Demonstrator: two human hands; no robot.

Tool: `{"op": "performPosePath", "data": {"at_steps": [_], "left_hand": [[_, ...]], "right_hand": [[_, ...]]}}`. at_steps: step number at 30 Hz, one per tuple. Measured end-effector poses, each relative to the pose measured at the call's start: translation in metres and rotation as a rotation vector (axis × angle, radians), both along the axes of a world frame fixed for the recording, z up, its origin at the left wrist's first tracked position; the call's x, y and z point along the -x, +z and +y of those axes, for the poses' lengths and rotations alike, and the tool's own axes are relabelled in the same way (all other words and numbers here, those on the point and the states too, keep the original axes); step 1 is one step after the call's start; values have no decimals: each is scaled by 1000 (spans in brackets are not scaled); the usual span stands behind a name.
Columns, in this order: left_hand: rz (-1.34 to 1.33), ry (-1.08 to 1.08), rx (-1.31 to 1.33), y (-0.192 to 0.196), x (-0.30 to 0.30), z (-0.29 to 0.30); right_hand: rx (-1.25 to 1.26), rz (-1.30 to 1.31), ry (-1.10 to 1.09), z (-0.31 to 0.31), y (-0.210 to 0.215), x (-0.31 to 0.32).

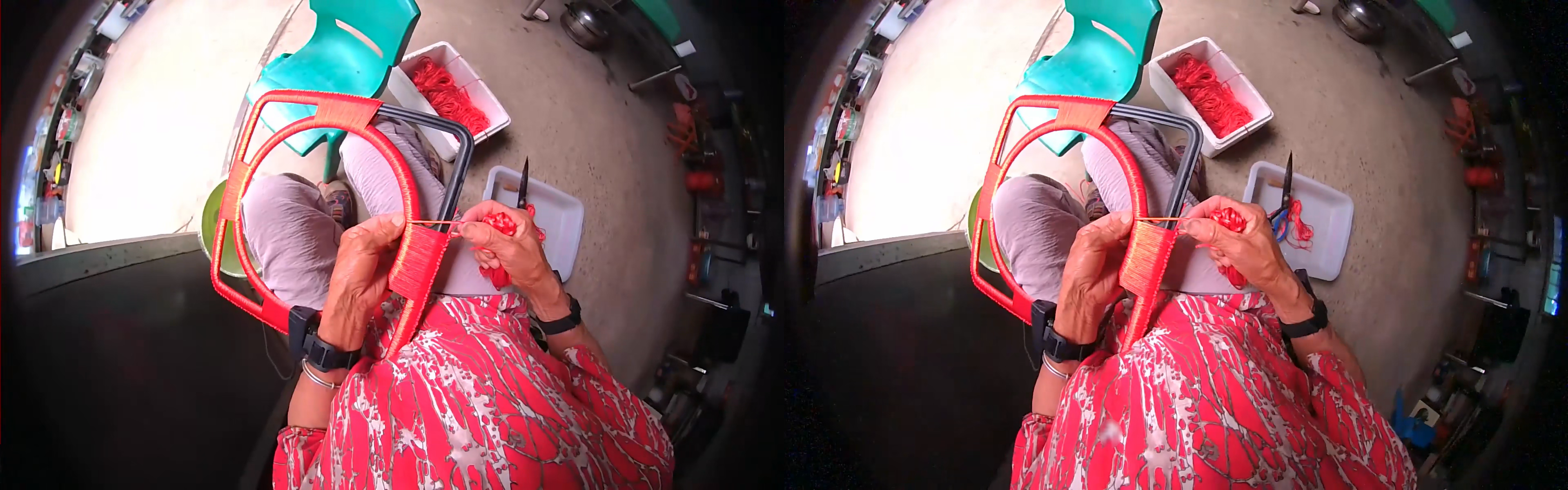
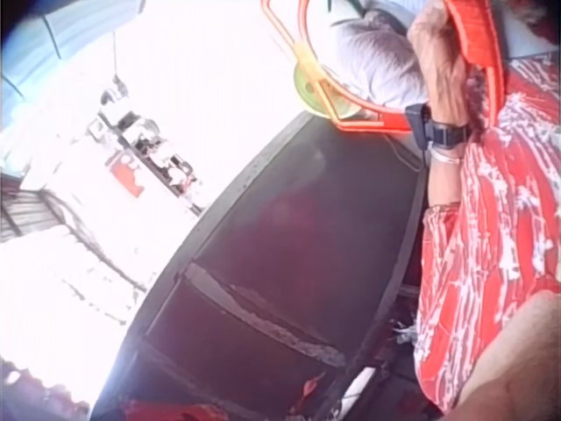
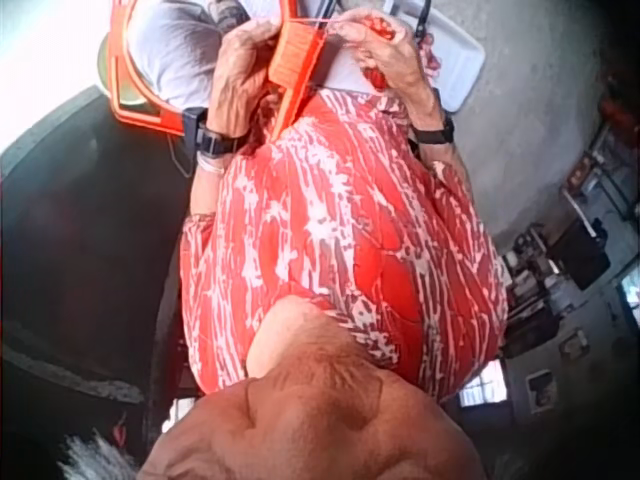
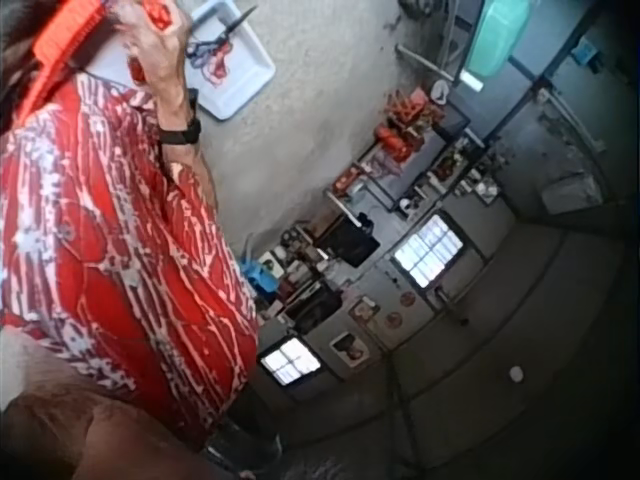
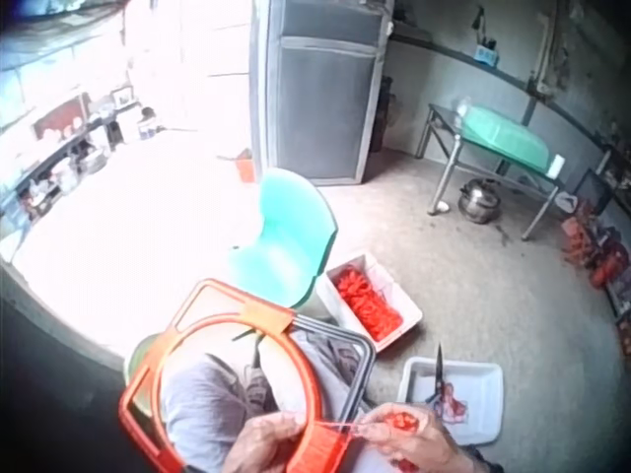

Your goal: Wrapping a red plastic strap around a furniture frame to create a woven surface.

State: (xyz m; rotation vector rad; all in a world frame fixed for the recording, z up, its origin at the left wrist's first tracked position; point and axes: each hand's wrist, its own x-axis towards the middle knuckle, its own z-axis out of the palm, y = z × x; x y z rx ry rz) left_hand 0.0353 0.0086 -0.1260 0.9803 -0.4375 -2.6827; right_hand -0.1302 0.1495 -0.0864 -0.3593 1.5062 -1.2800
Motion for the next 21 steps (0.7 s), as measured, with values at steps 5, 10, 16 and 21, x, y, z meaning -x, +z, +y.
{"op": "performPosePath", "data": {"at_steps": [5, 10, 16, 21], "left_hand": [[-6, 7, -21, 1, 0, -1], [31, -26, -29, -4, -1, -3], [-26, 4, 21, 1, 1, -1], [-95, -17, 87, 9, 4, 0]], "right_hand": [[23, 298, 99, -1, 13, -6], [30, 580, 112, 3, 9, -10], [34, 666, 148, 3, -5, -12], [20, 424, 109, 3, -18, -12]]}}
